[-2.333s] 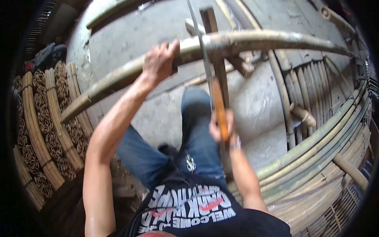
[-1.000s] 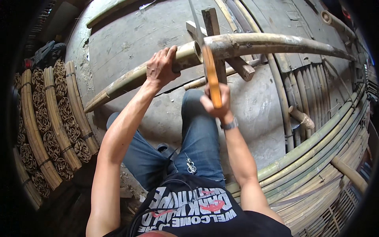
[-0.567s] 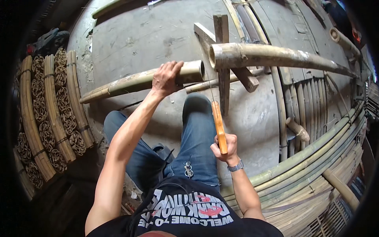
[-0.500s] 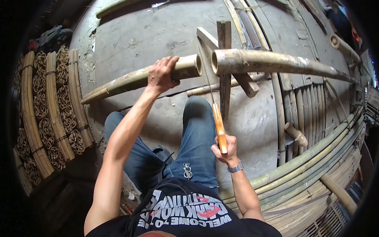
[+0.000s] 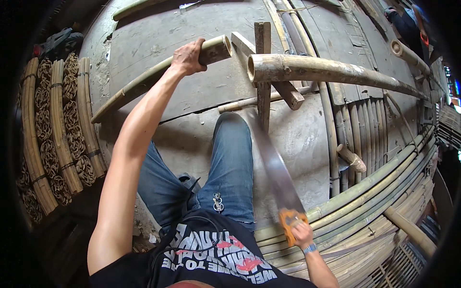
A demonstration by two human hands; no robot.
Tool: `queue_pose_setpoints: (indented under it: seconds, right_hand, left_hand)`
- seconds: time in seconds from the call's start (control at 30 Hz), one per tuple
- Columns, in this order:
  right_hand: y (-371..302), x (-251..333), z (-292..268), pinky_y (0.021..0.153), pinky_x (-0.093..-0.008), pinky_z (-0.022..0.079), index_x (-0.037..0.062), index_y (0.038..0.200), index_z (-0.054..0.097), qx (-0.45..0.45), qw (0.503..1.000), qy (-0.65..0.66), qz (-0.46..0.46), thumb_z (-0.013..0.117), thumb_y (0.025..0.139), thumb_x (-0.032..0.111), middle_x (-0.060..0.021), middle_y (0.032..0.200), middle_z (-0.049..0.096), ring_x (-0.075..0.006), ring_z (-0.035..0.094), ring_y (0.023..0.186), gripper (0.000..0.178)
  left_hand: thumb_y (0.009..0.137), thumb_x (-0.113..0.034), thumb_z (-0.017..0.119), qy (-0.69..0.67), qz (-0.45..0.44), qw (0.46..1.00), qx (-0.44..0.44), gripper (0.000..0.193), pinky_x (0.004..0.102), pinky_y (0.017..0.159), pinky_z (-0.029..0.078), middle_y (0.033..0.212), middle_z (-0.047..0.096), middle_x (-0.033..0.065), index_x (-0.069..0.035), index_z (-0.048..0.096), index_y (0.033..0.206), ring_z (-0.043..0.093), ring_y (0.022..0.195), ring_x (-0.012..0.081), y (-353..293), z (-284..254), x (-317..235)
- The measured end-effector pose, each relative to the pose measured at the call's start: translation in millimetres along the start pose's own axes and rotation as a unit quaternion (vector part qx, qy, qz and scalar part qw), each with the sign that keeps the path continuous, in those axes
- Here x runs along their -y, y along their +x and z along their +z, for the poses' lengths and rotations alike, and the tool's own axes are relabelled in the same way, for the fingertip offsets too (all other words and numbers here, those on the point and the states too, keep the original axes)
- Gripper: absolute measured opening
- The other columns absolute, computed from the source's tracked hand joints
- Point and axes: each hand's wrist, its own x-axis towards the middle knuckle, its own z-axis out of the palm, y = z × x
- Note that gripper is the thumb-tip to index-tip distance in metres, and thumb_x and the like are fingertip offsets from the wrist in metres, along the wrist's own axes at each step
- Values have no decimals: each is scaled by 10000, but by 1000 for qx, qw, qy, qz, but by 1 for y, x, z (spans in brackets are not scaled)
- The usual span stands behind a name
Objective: Sawing a bamboo pole using a hand saw.
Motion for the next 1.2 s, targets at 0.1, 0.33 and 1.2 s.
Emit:
queue_pose_setpoints:
  seconds: [0.1, 0.33, 1.2]
  right_hand:
    - [-71, 7, -30, 639, -408, 471, 108, 731, 614, 51, 996, -37, 63, 730, 769, 258, -96, 762, 599, -295, 609, 717, 194]
    - [-91, -22, 34, 837, -464, 441, 102, 929, 661, 141, 931, -183, 282, 817, 651, 194, -120, 918, 616, -338, 601, 925, 332]
    - [674, 20, 148, 1145, -498, 378, 115, 1461, 471, -40, 985, -164, -40, 862, 677, 269, -223, 1437, 492, -387, 480, 1320, 890]
  left_hand:
    - [646, -330, 929, -2, -40, 997, 63, 849, 459, 929, 562, 1135, 676, 160, -95, 471, 1321, 670, 1094, 353, 12, 29, -11]
    - [729, -288, 882, 31, -31, 993, 107, 806, 456, 1062, 454, 1322, 589, 126, -91, 448, 1380, 556, 1285, 308, -15, 110, -25]
    - [867, -483, 753, -183, -157, 969, -57, 598, 452, 988, 463, 1223, 658, 129, -61, 659, 1280, 626, 1139, 313, -218, 142, 22]
